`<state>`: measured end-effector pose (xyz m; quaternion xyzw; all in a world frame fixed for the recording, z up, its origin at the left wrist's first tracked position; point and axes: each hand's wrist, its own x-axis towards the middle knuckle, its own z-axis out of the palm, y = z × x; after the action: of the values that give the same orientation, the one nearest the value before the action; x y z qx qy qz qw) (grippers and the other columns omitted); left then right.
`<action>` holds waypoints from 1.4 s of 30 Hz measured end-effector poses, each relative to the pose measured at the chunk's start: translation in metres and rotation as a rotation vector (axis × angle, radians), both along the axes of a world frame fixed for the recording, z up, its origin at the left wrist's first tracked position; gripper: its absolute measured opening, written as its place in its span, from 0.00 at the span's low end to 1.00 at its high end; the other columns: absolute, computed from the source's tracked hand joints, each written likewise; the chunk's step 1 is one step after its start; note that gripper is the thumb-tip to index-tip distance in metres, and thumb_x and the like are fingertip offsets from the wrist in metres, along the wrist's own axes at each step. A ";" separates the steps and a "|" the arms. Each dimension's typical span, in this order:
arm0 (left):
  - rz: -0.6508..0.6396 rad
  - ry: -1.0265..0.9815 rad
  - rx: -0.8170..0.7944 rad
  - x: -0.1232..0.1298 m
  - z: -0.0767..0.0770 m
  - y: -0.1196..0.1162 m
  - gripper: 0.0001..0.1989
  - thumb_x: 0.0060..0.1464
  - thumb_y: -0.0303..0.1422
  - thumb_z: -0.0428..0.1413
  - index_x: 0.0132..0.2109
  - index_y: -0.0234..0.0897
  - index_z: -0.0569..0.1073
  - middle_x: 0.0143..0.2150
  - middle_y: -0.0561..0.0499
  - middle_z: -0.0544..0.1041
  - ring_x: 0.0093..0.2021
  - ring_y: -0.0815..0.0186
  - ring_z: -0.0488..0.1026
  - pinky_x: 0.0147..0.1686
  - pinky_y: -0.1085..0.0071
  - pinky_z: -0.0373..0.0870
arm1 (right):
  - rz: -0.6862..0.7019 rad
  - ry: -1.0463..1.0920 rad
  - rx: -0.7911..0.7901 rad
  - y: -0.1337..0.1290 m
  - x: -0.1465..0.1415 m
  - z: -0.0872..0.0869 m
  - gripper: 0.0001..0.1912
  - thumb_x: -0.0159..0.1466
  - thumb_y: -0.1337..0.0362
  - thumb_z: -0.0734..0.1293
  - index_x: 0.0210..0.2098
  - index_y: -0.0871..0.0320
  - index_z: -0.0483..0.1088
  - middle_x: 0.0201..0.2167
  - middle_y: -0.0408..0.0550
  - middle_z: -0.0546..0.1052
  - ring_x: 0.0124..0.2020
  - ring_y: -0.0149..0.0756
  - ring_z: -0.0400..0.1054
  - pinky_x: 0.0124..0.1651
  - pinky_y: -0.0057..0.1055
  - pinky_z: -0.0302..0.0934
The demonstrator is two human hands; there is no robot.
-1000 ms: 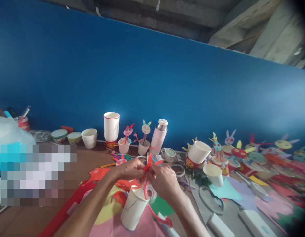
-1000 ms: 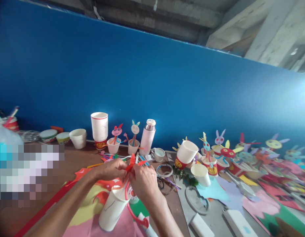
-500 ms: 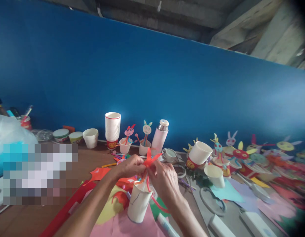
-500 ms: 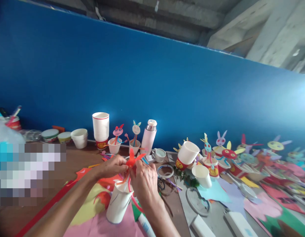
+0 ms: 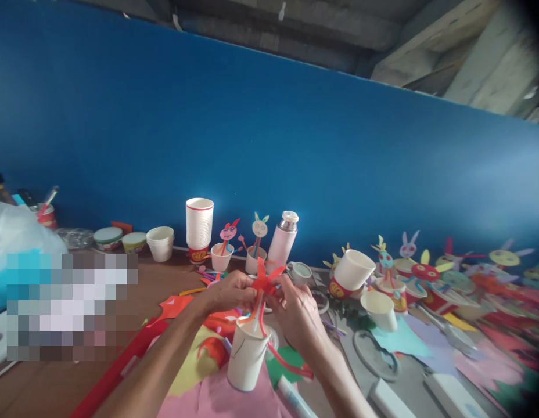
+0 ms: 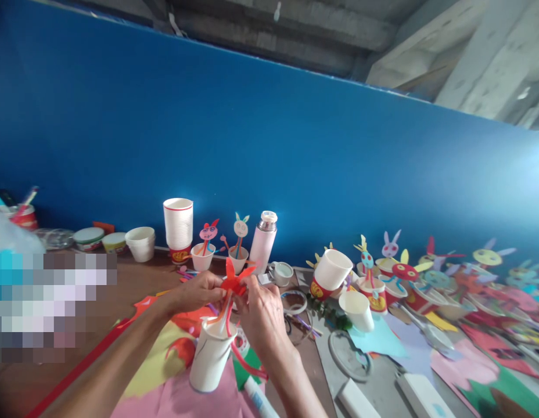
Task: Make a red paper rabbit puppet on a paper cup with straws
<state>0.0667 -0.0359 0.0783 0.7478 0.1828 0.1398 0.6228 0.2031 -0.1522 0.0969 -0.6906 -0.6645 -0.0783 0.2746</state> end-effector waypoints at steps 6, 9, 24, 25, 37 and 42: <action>0.004 -0.014 -0.024 -0.003 0.000 0.000 0.11 0.47 0.31 0.49 0.29 0.29 0.74 0.24 0.48 0.75 0.25 0.69 0.71 0.29 0.74 0.66 | -0.009 0.101 -0.021 -0.003 0.001 0.002 0.06 0.57 0.67 0.59 0.36 0.56 0.62 0.22 0.40 0.74 0.26 0.32 0.67 0.38 0.30 0.51; -0.003 -0.041 -0.031 -0.004 0.002 0.000 0.11 0.48 0.31 0.49 0.30 0.29 0.74 0.26 0.48 0.76 0.26 0.68 0.71 0.29 0.73 0.66 | -0.028 0.162 -0.032 -0.003 0.001 0.002 0.08 0.56 0.67 0.59 0.37 0.56 0.62 0.21 0.39 0.73 0.25 0.32 0.66 0.36 0.29 0.52; -0.049 -0.035 -0.005 -0.003 0.008 -0.004 0.13 0.49 0.35 0.51 0.34 0.29 0.75 0.28 0.47 0.76 0.28 0.67 0.71 0.31 0.73 0.66 | -0.023 0.441 -0.126 0.004 0.006 0.000 0.10 0.54 0.62 0.60 0.21 0.60 0.67 0.17 0.40 0.68 0.21 0.28 0.58 0.25 0.23 0.49; -0.054 -0.032 -0.013 -0.004 0.008 -0.004 0.13 0.49 0.35 0.51 0.34 0.29 0.75 0.28 0.47 0.76 0.28 0.67 0.71 0.31 0.73 0.66 | -0.034 0.442 -0.128 0.005 0.007 -0.001 0.10 0.53 0.62 0.60 0.21 0.60 0.67 0.17 0.40 0.68 0.21 0.28 0.58 0.24 0.23 0.48; -0.058 -0.053 -0.133 -0.004 0.009 -0.005 0.18 0.42 0.39 0.59 0.40 0.32 0.73 0.30 0.49 0.75 0.29 0.70 0.68 0.31 0.74 0.63 | -0.009 0.492 -0.164 0.005 0.010 0.000 0.09 0.52 0.63 0.60 0.19 0.61 0.64 0.16 0.38 0.63 0.21 0.27 0.55 0.23 0.22 0.47; 0.041 -0.060 -0.093 0.001 0.004 -0.006 0.19 0.41 0.40 0.59 0.38 0.30 0.74 0.28 0.50 0.73 0.25 0.71 0.66 0.26 0.76 0.61 | -0.011 0.473 -0.172 0.006 0.010 -0.002 0.09 0.52 0.63 0.60 0.18 0.60 0.62 0.15 0.37 0.60 0.20 0.26 0.52 0.22 0.22 0.45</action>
<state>0.0674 -0.0416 0.0826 0.7097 0.1856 0.1660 0.6591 0.2132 -0.1464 0.0945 -0.7141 -0.5824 0.1409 0.3621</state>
